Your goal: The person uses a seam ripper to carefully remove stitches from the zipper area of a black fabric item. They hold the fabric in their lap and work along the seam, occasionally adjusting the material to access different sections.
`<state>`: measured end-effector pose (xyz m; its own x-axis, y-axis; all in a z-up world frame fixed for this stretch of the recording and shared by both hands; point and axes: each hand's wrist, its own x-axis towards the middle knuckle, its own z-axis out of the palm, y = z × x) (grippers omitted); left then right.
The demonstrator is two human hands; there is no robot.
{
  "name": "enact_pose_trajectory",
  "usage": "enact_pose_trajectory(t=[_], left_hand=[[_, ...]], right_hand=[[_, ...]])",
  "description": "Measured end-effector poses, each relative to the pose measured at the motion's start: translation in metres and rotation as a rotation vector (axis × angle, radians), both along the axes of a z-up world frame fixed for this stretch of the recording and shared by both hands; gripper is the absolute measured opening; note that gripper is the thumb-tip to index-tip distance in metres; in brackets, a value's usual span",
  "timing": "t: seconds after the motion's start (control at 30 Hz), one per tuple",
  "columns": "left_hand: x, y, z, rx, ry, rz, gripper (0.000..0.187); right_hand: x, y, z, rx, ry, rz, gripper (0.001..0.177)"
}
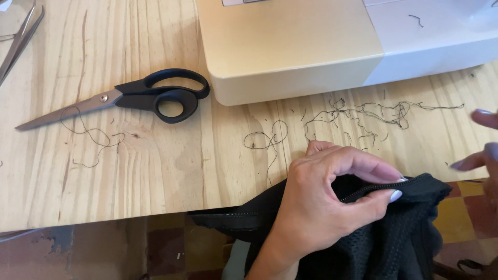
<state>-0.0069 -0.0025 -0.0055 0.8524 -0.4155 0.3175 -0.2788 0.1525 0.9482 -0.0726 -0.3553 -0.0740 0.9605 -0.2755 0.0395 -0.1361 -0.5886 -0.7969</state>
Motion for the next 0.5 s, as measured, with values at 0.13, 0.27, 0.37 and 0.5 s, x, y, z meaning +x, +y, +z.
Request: enact_pose_trajectory(t=[0.13, 0.27, 0.37, 0.5], left_hand=[[0.001, 0.001, 0.002, 0.007, 0.005, 0.005, 0.016], [0.002, 0.003, 0.003, 0.032, -0.006, -0.001, 0.016], [0.003, 0.003, 0.003, 0.007, -0.040, -0.031, 0.015], [0.003, 0.005, 0.003, 0.047, -0.102, -0.116, 0.018]], right_hand=[[-0.017, 0.105, 0.067, 0.330, 0.133, -0.070, 0.062], [-0.029, 0.078, 0.046, 0.269, 0.139, 0.042, 0.053], [-0.032, 0.069, 0.029, 0.115, -0.175, 0.168, 0.045], [-0.071, 0.026, -0.025, 0.190, 0.177, 0.142, 0.029]])
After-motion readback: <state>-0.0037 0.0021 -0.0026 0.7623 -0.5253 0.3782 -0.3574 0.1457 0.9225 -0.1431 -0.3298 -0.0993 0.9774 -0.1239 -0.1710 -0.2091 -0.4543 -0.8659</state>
